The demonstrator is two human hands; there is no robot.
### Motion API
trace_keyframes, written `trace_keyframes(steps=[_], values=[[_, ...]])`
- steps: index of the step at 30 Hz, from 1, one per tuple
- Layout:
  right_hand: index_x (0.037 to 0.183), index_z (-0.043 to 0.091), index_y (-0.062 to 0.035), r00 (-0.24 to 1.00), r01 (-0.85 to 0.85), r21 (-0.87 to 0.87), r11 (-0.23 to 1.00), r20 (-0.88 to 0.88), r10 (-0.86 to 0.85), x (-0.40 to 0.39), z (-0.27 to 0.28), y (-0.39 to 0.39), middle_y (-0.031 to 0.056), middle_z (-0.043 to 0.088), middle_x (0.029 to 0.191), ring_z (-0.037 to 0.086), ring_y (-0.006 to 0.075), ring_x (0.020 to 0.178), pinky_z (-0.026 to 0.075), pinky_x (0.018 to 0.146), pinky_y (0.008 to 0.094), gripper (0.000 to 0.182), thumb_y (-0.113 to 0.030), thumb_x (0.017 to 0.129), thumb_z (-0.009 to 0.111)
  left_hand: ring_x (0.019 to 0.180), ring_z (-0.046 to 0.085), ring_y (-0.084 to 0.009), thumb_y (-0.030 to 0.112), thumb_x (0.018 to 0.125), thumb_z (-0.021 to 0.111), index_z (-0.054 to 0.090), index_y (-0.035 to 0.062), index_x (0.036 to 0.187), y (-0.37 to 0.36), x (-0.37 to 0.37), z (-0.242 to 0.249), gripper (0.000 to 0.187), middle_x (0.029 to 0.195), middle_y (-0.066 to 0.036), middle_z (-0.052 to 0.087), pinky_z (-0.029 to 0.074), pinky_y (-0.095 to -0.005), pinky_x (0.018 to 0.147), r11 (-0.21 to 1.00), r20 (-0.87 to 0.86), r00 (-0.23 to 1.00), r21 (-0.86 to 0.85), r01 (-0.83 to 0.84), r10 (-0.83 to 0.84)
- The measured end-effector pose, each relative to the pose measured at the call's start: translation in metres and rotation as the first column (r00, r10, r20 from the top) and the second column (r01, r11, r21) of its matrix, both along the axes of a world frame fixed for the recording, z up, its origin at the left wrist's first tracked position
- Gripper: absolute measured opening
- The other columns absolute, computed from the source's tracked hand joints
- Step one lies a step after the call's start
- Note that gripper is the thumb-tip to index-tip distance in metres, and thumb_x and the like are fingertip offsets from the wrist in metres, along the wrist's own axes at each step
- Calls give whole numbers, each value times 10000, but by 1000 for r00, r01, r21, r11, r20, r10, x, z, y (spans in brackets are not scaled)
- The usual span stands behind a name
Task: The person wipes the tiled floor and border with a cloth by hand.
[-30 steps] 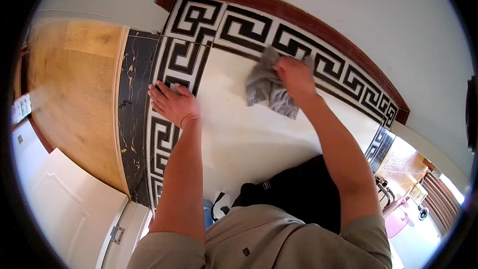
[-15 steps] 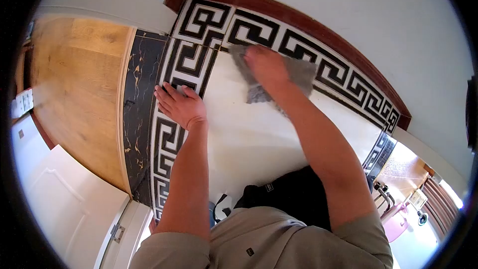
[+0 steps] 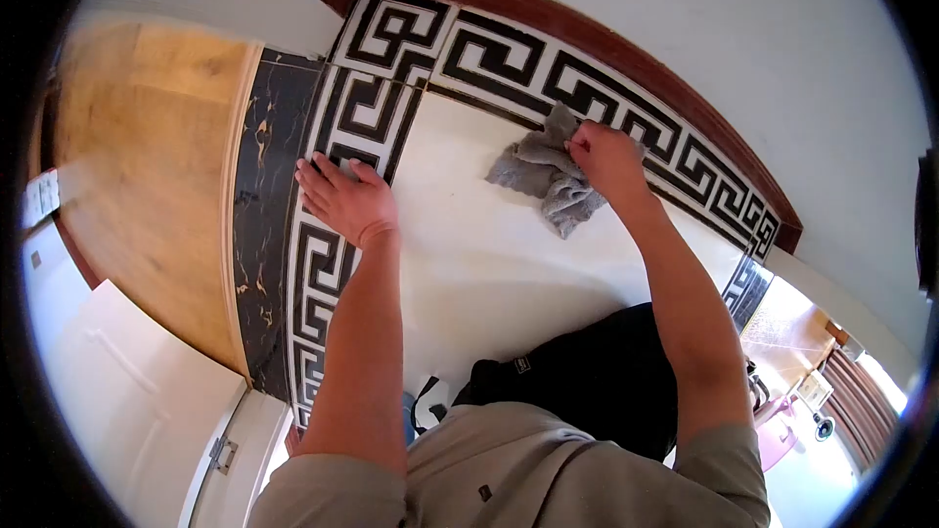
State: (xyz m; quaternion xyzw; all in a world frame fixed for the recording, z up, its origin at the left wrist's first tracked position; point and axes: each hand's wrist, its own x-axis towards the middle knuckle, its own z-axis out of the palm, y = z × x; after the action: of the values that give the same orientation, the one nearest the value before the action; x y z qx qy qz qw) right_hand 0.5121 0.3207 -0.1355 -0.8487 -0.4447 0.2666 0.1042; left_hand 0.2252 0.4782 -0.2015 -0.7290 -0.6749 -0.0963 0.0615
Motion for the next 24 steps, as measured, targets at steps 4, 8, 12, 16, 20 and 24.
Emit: trace_keyframes(steps=[4, 8, 12, 16, 20, 24], values=[[838, 590, -29, 999, -35, 85, 996, 3, 35, -9, -12, 17, 185, 649, 832, 645, 392, 829, 527, 711, 479, 185, -211, 866, 608, 1426, 296, -321, 322, 949, 422, 437, 5, 1404, 1, 2, 2, 554, 1517, -181, 344, 207, -479, 1169, 999, -18, 1000, -32, -17, 16], [873, 626, -50, 992, -115, 111, 987, 59, 109, -34, -19, 73, 171, 659, 883, 646, 380, 825, 530, 726, 458, 148, -195, 849, 611, 1421, 305, -328, 318, 946, 427, 451, 2, 1394, 2, 1, 1, 549, 1511, -185, 353, 230, -495, 1155, 1000, -20, 1000, -18, -17, 17], [880, 655, -22, 975, -220, 114, 969, 40, 217, -63, -14, 132, 223, 672, 887, 675, 376, 833, 554, 741, 485, 189, -180, 844, 558, 1405, 322, -364, 310, 936, 443, 487, -18, 1362, 5, -13, -18, 539, 1486, -208, 387, 274, -519, 1119, 998, -117, 992, 46, 48, -43], [928, 669, 3, 979, -171, 135, 976, 133, 154, -69, -21, 130, 203, 696, 927, 700, 353, 844, 578, 706, 462, 183, -99, 848, 540, 1329, 429, -360, 345, 971, 408, 504, -9, 1352, 6, -10, -16, 529, 1441, -216, 442, 357, -513, 1063, 994, -158, 986, 92, 60, -44], [886, 644, -47, 991, -79, 173, 982, 117, 60, -53, -28, 83, 172, 686, 901, 684, 354, 847, 561, 728, 461, 129, -138, 837, 567, 1374, 380, -325, 374, 968, 402, 482, 22, 1378, 6, -9, -13, 546, 1466, -176, 420, 311, -471, 1106, 998, -131, 991, 53, 37, -30], [881, 636, -66, 985, -75, 58, 995, 157, 65, -21, -15, 7, 155, 676, 905, 675, 361, 844, 553, 720, 462, 129, -187, 849, 600, 1388, 352, -303, 408, 979, 363, 458, 30, 1403, 4, -11, -15, 576, 1501, -161, 369, 284, -455, 1124, 999, -135, 990, 29, 37, -33]])
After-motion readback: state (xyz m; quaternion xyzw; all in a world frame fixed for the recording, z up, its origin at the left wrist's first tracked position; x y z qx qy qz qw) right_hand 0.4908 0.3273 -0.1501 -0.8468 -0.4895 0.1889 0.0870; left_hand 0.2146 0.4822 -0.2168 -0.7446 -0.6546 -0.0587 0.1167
